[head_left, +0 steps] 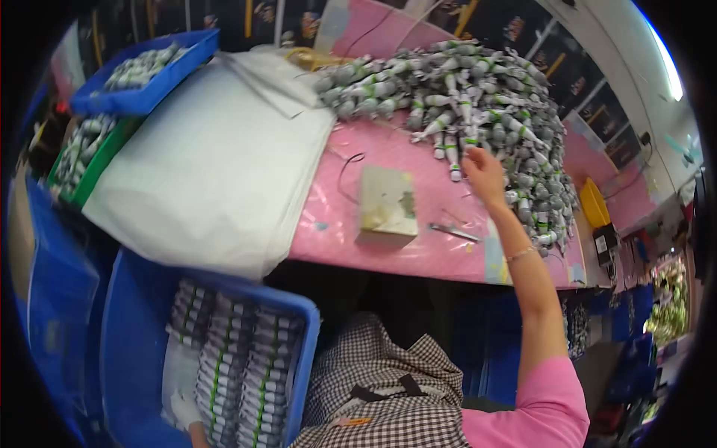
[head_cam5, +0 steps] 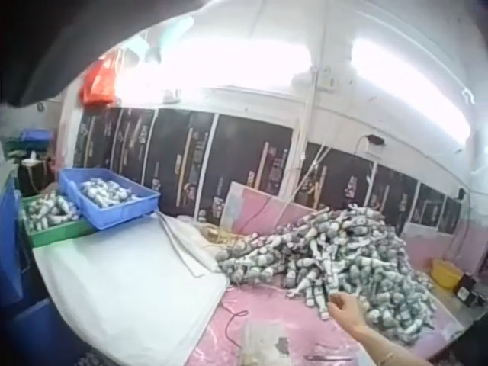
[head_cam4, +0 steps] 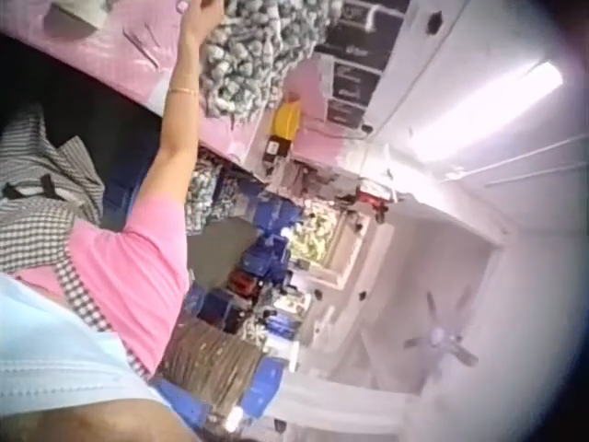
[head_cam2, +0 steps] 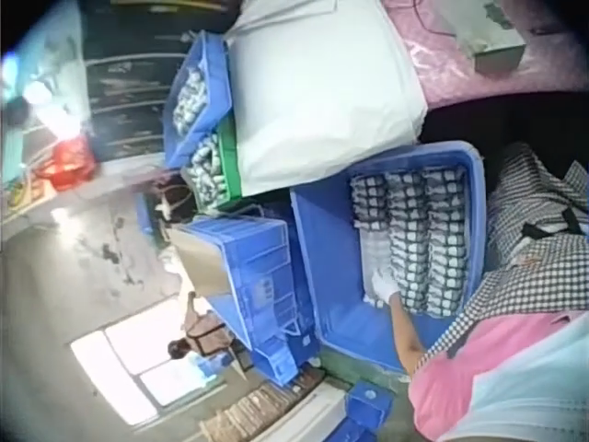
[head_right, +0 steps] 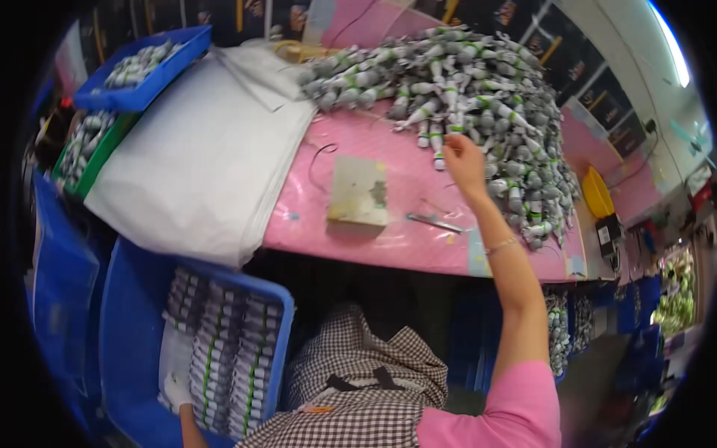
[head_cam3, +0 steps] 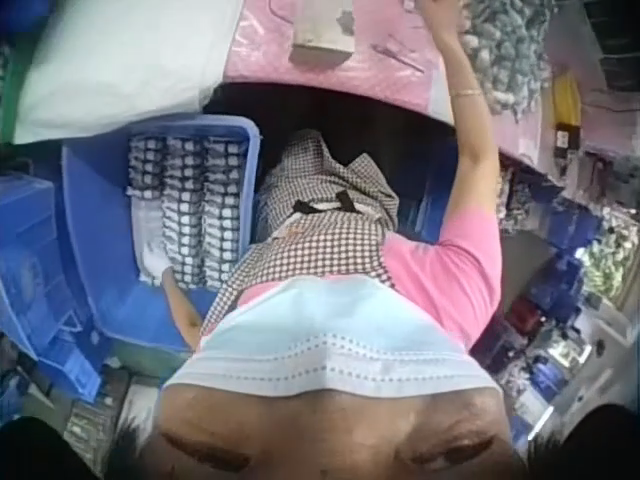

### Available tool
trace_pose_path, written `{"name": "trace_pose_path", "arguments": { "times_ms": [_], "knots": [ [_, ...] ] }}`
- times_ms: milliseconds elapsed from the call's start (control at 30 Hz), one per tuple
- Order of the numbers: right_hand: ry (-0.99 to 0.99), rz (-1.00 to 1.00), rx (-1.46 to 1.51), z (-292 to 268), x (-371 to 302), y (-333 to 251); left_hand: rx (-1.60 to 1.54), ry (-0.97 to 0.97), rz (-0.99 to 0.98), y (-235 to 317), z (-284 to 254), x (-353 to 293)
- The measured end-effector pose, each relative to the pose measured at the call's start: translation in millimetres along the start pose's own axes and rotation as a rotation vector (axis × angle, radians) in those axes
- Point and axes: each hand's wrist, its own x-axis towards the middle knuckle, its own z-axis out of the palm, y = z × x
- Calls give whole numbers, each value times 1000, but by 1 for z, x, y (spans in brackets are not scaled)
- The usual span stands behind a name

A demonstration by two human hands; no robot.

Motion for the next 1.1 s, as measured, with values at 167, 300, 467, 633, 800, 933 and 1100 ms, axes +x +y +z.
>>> {"name": "trace_pose_path", "arguments": {
  "times_ms": [167, 300, 467, 633, 800, 933, 1100],
  "knots": [
    [105, -97, -537, 33, 25, 14, -465, 165, 175, 147, -50, 14],
    [-58, 48, -1011, 62, 28, 18, -634, 177, 443, 230, -86, 9],
    [-45, 57, -863, 18, 17, 4, -810, 219, 572, 300, -125, -10],
    [96, 99, -19, -17, -35, -15, -1229, 110, 563, 393, -156, -42],
    [-70, 464, 1240, -14, -93, -66, -1319, -436, 739, 517, -183, -80],
    [-251, 509, 1477, 5, -128, -99, -1636, -997, 608, 584, -177, -88],
    [-621, 733, 2120, 19, -157, -95, -1921, -989, 485, 608, -168, -81]
  ]
}}
